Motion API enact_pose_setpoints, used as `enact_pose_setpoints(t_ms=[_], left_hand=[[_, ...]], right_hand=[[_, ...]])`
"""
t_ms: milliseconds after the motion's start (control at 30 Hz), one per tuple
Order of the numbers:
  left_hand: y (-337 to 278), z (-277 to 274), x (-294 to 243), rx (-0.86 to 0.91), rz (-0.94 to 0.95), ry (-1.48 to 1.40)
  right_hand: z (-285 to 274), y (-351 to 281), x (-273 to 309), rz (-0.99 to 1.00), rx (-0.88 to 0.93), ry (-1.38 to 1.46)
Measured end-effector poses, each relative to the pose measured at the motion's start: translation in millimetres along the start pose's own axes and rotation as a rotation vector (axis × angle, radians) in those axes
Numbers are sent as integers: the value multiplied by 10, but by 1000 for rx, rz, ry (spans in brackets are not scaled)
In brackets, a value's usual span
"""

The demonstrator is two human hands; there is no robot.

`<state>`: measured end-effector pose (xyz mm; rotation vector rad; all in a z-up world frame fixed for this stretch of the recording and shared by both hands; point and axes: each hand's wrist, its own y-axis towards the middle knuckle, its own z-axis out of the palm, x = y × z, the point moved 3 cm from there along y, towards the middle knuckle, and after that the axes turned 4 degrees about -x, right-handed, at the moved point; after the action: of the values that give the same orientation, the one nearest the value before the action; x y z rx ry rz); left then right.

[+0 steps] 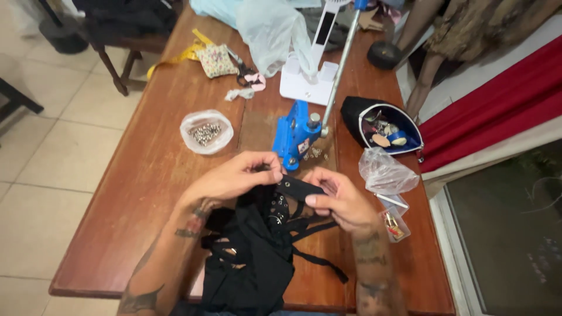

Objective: Attach metal grommets to a black garment using a manual hand press tool.

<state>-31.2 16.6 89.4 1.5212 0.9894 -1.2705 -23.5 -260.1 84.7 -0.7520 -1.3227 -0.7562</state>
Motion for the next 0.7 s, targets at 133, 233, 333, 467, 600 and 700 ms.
enact_pose_setpoints(t_ms=[133,233,333,467,600,700], left_hand=[[-56,153,-69,50,-119,-177],[-108,199,-176,99,-149,-171],[-162,292,-211,135,-182,-196],[-210,487,267,146,-264,-264],[-117,553,711,86,-279,-35],[-164,606,895,72,-325,305]], right_hand=[[43,-227,-87,-47,1,193],[124,-398,-74,-6,-17,238],[161,-575,-34,87,-85,234],[92,-675,-285,188,-154,245],[-223,-570,-941,195,-242,177],[-354,-592,-1072,233,-329,-70]])
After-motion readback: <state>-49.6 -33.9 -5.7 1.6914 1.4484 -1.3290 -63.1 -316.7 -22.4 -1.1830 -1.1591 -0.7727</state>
